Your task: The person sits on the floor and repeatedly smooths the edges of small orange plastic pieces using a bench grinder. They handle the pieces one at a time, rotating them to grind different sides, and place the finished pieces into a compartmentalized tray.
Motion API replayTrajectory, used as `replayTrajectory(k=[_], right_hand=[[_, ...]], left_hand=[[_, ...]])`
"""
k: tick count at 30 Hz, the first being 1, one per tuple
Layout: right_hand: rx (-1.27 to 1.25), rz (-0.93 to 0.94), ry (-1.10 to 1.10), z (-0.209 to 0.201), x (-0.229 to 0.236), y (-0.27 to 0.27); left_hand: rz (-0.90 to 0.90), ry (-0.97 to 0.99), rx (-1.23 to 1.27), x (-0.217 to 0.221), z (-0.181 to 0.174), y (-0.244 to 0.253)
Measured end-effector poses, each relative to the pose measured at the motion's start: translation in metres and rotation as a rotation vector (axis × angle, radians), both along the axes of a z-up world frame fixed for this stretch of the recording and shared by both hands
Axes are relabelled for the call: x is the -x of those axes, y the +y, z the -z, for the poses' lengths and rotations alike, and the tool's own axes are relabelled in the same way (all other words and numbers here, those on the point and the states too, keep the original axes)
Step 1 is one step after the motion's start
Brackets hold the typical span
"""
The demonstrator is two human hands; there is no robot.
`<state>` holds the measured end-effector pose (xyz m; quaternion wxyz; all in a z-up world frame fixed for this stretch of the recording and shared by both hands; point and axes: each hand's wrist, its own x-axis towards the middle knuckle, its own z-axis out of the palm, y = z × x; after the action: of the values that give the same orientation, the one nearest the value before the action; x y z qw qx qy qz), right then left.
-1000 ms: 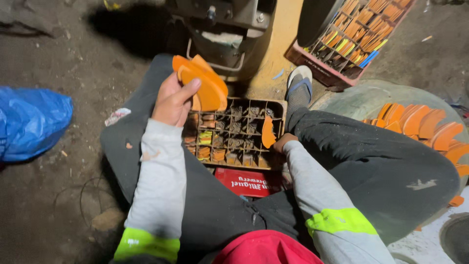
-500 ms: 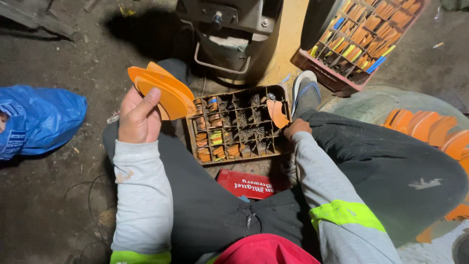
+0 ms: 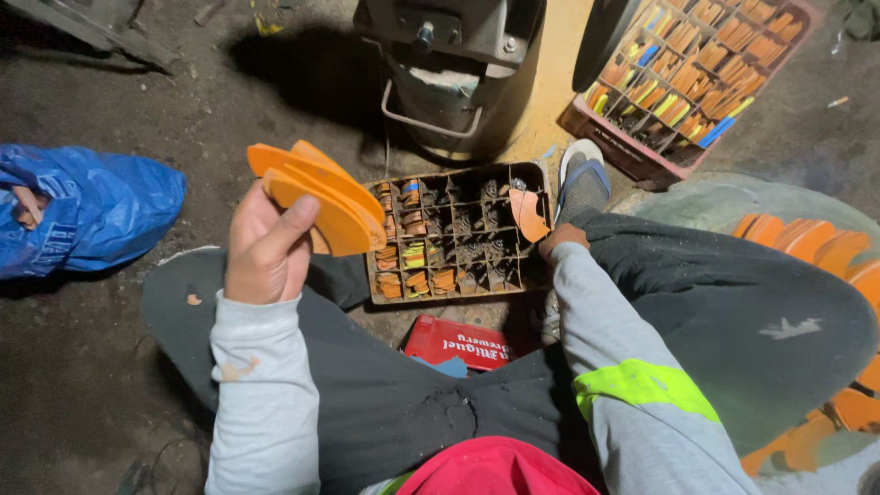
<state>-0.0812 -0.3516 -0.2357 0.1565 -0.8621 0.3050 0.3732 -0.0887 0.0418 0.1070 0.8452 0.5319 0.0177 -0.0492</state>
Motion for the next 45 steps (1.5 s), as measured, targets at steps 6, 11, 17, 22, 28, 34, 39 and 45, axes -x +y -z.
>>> replayTrajectory(k=[6, 11, 17, 22, 28, 34, 39, 45], right_hand=[[-0.012, 0.032, -0.011, -0.010, 0.007, 0.001], [0.010, 0.077, -0.036, -0.024, 0.016, -0.003], [0.038, 0.152, -0.159, -0.034, 0.020, 0.006], [0.030, 0.218, -0.192, -0.014, 0.027, 0.006], [0.035, -0.046, -0.052, -0.037, -0.021, -0.016], [-0.442, -0.073, -0.586, -0.192, -0.049, -0.005], [-1.080, 0.064, -0.689, -0.265, 0.005, 0.052], [-0.926, -0.022, -0.869, -0.259, 0.017, 0.070]], left_hand=[[0.091, 0.055, 0.008, -0.014, 0.013, -0.014], [0.129, 0.077, 0.037, -0.016, 0.016, -0.024], [0.204, 0.048, 0.058, -0.019, 0.012, -0.030], [0.226, 0.045, -0.001, -0.012, 0.011, -0.044], [0.297, 0.146, 0.035, -0.023, 0.041, -0.074], [0.269, 0.222, 0.072, -0.031, 0.076, -0.113], [0.351, 0.240, 0.125, -0.031, 0.099, -0.147], [0.360, 0.302, 0.132, -0.030, 0.113, -0.154]])
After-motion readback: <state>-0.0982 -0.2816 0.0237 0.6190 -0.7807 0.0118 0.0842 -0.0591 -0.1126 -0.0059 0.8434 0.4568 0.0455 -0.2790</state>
